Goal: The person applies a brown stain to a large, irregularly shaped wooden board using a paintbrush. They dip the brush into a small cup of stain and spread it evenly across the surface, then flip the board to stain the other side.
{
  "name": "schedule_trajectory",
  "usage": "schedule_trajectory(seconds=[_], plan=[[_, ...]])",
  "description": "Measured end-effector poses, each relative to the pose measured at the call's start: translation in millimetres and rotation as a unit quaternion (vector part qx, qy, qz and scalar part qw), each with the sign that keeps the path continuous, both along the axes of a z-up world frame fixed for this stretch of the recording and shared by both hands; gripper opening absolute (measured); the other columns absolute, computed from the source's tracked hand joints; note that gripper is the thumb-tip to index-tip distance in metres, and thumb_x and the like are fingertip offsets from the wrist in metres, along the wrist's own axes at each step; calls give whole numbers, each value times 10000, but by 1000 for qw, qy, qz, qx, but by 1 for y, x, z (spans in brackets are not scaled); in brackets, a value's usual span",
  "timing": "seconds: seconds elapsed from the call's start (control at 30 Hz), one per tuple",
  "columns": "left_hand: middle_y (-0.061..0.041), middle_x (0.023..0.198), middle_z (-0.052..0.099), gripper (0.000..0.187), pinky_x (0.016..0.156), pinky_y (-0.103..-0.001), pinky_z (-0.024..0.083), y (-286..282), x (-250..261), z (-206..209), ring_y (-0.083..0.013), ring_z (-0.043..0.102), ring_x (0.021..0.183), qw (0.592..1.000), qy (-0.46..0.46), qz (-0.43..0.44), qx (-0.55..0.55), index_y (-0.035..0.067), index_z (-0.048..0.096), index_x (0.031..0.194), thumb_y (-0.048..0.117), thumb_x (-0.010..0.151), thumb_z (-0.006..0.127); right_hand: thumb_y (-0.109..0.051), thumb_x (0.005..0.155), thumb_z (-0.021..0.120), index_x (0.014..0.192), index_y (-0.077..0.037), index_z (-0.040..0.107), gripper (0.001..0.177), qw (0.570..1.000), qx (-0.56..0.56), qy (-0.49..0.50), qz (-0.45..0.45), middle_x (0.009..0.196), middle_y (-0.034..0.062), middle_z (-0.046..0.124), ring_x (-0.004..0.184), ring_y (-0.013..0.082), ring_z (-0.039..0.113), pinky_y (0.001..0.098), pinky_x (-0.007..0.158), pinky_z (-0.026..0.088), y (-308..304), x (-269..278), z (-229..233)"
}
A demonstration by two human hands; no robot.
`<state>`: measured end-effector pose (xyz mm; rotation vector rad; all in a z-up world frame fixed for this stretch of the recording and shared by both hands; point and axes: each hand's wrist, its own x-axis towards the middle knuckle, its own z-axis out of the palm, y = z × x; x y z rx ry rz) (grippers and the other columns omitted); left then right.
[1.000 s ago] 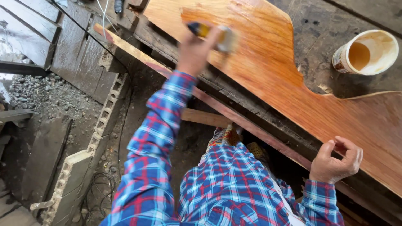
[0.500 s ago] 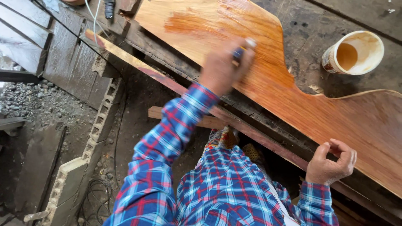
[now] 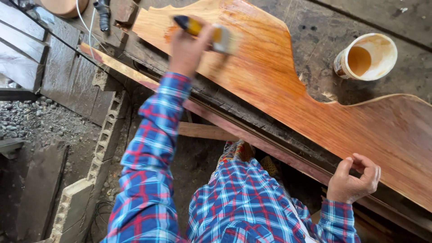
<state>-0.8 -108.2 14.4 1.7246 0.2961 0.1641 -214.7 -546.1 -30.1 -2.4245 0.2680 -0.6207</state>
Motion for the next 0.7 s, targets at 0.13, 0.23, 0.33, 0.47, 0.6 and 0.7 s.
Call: schedule_trajectory(seconds=[0.13,0.23,0.33,0.47,0.6,0.7], plan=[[-18,738,715,118,600,-306,574,74,13,12,-144,698,657,924,-132,103,345,114,697,854,206,906,749,165,927,647,1038,77,696,150,1000,3,1,2,993,185,661,918,318,602,399,760,528,-3,-2,-5],[-15,745,738,113,587,-314,579,59,22,24,-153,727,661,893,-169,85,409,127,708,849,205,929,729,165,927,650,1038,76,701,151,1000,1,0,0,1001,183,671,909,312,605,397,764,533,0,0,-7],[0,805,722,90,630,-280,600,-10,34,22,-132,707,728,964,-159,26,211,155,696,891,236,924,717,154,924,646,1035,75,701,147,1000,0,5,-10,1004,179,674,900,309,604,393,760,527,2,0,-7],[-1,810,671,114,619,-255,560,-91,50,-5,-128,646,700,983,-142,-75,84,176,652,905,286,913,679,152,919,645,1035,75,706,152,1000,5,5,-19,983,177,663,899,308,594,392,761,516,2,2,-5],[-99,936,733,177,676,-359,737,-84,67,-18,-256,782,869,998,-1,-58,26,160,643,910,335,898,619,137,929,648,1029,57,702,138,999,-3,22,-25,987,170,664,899,304,591,401,776,512,2,1,-1],[-15,635,691,125,388,-271,579,-31,83,-33,-122,675,494,997,-4,50,-65,171,710,759,285,778,757,139,933,656,1040,55,700,144,1000,-3,19,-23,989,178,662,906,313,585,407,759,502,4,2,1]])
